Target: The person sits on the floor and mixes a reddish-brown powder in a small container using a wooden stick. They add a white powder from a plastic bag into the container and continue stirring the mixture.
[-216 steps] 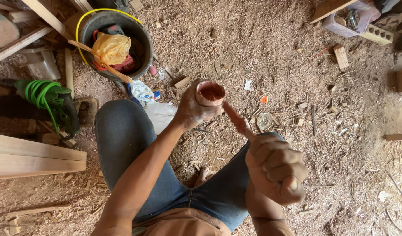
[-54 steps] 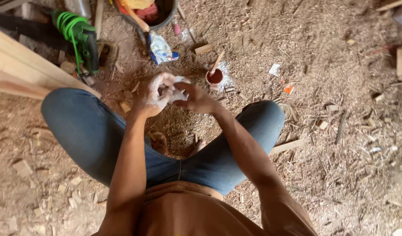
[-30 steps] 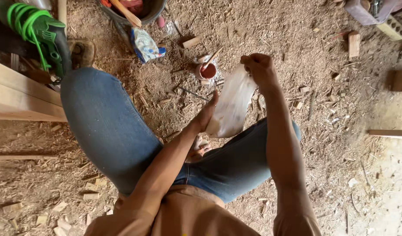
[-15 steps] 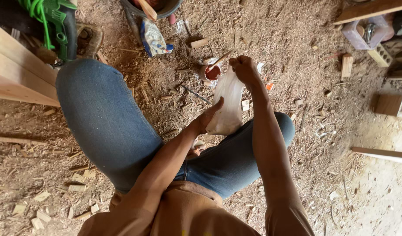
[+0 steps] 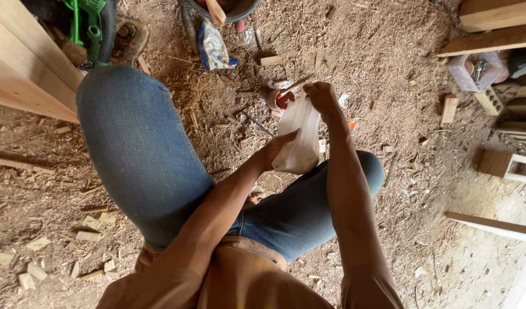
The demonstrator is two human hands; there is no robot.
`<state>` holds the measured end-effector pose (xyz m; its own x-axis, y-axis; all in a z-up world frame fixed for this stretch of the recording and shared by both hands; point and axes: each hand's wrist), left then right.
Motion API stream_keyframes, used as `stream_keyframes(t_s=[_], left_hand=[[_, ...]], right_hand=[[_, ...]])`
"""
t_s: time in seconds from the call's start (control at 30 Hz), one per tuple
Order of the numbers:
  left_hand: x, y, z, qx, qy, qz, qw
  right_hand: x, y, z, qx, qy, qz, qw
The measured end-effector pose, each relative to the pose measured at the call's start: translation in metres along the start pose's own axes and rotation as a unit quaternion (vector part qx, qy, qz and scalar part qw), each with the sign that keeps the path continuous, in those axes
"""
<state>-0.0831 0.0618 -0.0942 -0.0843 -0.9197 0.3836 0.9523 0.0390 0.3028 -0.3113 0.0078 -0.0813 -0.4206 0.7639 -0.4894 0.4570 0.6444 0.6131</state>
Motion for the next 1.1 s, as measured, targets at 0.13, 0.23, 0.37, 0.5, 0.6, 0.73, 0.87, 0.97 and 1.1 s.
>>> stream_keyframes(t_s=[0.13, 0.23, 0.37, 0.5, 0.6, 0.73, 0.87, 0.97, 1.1], left_hand=[[0.01, -0.002, 0.002, -0.006, -0.021, -0.002, 1.0], [0.016, 0.0, 0.002, -0.007, -0.031, 0.002, 1.0], [0.022, 0.003, 0.005, -0.016, -0.041, 0.003, 0.999], [0.029, 0.006, 0.01, -0.027, -0.054, 0.003, 0.998], [0.034, 0.007, 0.013, -0.031, -0.06, 0.004, 0.998], [0.038, 0.01, 0.015, -0.031, -0.067, 0.004, 0.997], [0.043, 0.009, 0.016, -0.029, -0.077, 0.002, 0.997], [0.047, 0.007, 0.017, -0.025, -0.084, -0.001, 0.996], [0.051, 0.004, 0.019, -0.017, -0.093, -0.007, 0.996]], right_hand=[[0.0, -0.002, 0.003, 0.013, 0.01, 0.014, 1.0], [-0.001, -0.004, 0.008, 0.016, 0.003, 0.022, 1.0], [0.002, -0.009, 0.009, 0.018, 0.006, 0.028, 0.999], [0.008, -0.015, 0.003, -0.007, -0.027, 0.052, 0.998], [0.013, -0.021, 0.0, 0.003, -0.035, 0.072, 0.997], [0.023, -0.025, 0.001, -0.011, -0.05, 0.035, 0.998], [0.033, -0.028, -0.001, -0.04, -0.126, 0.0, 0.991], [0.036, -0.029, -0.002, -0.067, -0.182, -0.01, 0.981], [0.033, -0.029, -0.001, -0.079, -0.175, -0.005, 0.981]])
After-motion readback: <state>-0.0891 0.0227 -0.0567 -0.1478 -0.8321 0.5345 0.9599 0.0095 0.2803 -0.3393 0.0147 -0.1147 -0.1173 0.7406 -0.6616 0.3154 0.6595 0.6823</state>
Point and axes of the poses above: each hand's wrist, its own y-axis away from the middle knuckle, its own z-axis out of the palm, x = y × z, and after that the axes turned 5 degrees about -x, right-handed
